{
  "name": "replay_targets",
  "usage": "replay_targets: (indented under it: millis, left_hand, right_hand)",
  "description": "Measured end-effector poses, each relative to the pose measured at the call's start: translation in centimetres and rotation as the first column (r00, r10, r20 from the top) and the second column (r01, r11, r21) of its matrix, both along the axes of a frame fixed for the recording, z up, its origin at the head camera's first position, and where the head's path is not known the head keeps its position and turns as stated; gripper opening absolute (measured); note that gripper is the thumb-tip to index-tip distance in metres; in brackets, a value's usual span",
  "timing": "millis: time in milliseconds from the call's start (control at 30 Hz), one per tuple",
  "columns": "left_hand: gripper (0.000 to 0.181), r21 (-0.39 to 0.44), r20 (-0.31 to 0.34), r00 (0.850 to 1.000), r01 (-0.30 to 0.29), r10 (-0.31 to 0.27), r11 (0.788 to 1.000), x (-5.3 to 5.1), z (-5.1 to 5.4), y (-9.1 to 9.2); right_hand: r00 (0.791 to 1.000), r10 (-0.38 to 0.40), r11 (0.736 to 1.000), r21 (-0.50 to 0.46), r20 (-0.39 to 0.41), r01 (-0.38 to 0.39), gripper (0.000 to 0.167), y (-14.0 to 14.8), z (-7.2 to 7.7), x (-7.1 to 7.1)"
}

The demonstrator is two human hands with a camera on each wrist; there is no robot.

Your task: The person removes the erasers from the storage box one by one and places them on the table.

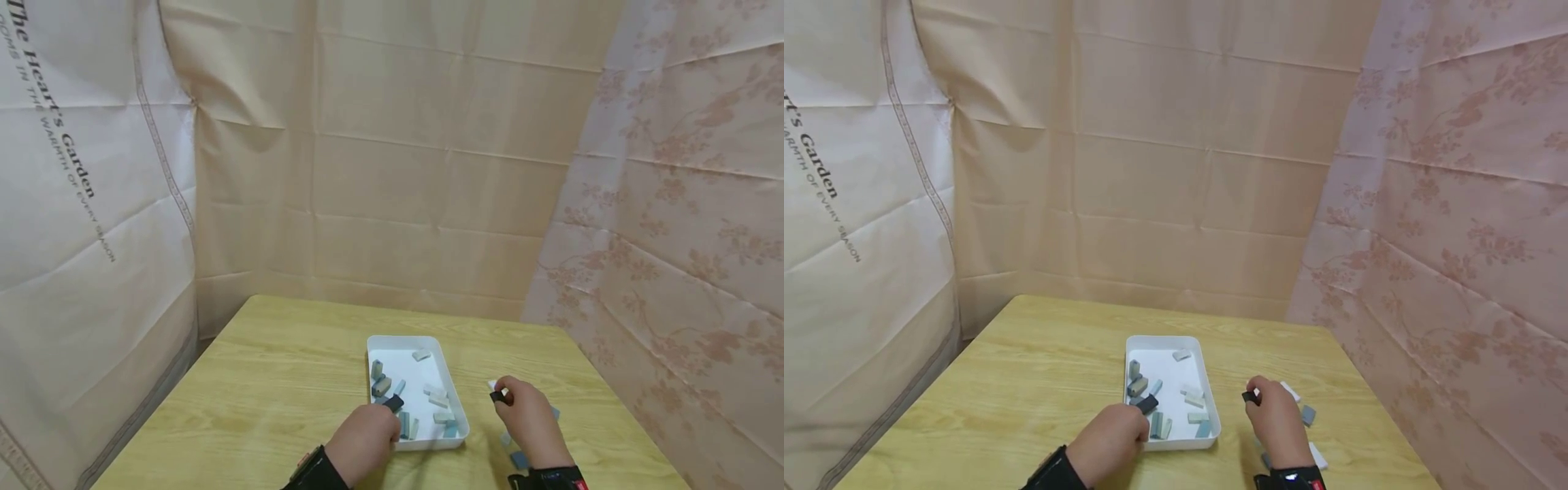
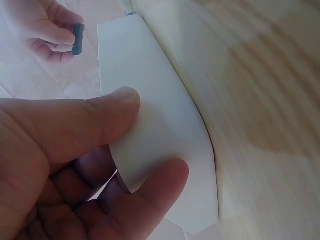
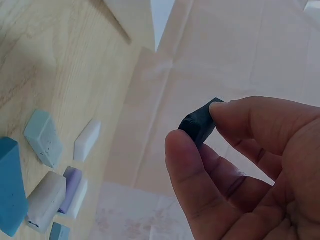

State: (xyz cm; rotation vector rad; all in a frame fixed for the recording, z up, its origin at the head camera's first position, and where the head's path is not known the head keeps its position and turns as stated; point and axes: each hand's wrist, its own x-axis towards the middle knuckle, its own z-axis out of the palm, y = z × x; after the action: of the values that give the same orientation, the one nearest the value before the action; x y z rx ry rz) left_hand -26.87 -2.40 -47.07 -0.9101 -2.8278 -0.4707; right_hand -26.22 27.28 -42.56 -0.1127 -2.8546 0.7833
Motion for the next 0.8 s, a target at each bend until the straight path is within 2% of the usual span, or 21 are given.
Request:
replay_targets:
  millis: [100,300,633,733,800]
  left_hand:
    - [0.021,-0.004,0.018,1.0,-0.002,0.002,1.0,-0.1,0.0,0.0]
    - [0.021,-0.02,0.063,0.998,-0.009,0.011,1.0,-0.4,0.2,0.3]
    - [0.025,-0.011,-0.027,0.999,0.028,-0.029,1.0,-0.5,0.6,0.6]
    - [0.025,-0.01,-0.037,0.999,0.024,-0.025,1.0,-0.5,1.0,0.7]
    - [0.024,-0.011,-0.021,1.0,0.018,-0.018,1.0,-0.5,1.2,0.8]
  right_hand:
    - [1.0,0.009,1.0,0.024,-0.003,-0.009,0.016,0.3,-0.3,-0.6]
    - [0.998,0.05,0.994,0.102,-0.034,-0.046,0.014,1.4,-1.3,-3.0]
    - [0.995,0.103,0.974,0.202,0.001,-0.101,0.012,2.0,-2.9,-6.0]
    - [0.994,0.112,0.97,0.219,-0.009,-0.107,0.01,2.0,-3.2,-6.7]
    - [0.993,0.115,0.965,0.24,-0.013,-0.109,0.013,2.1,-3.5,-7.0]
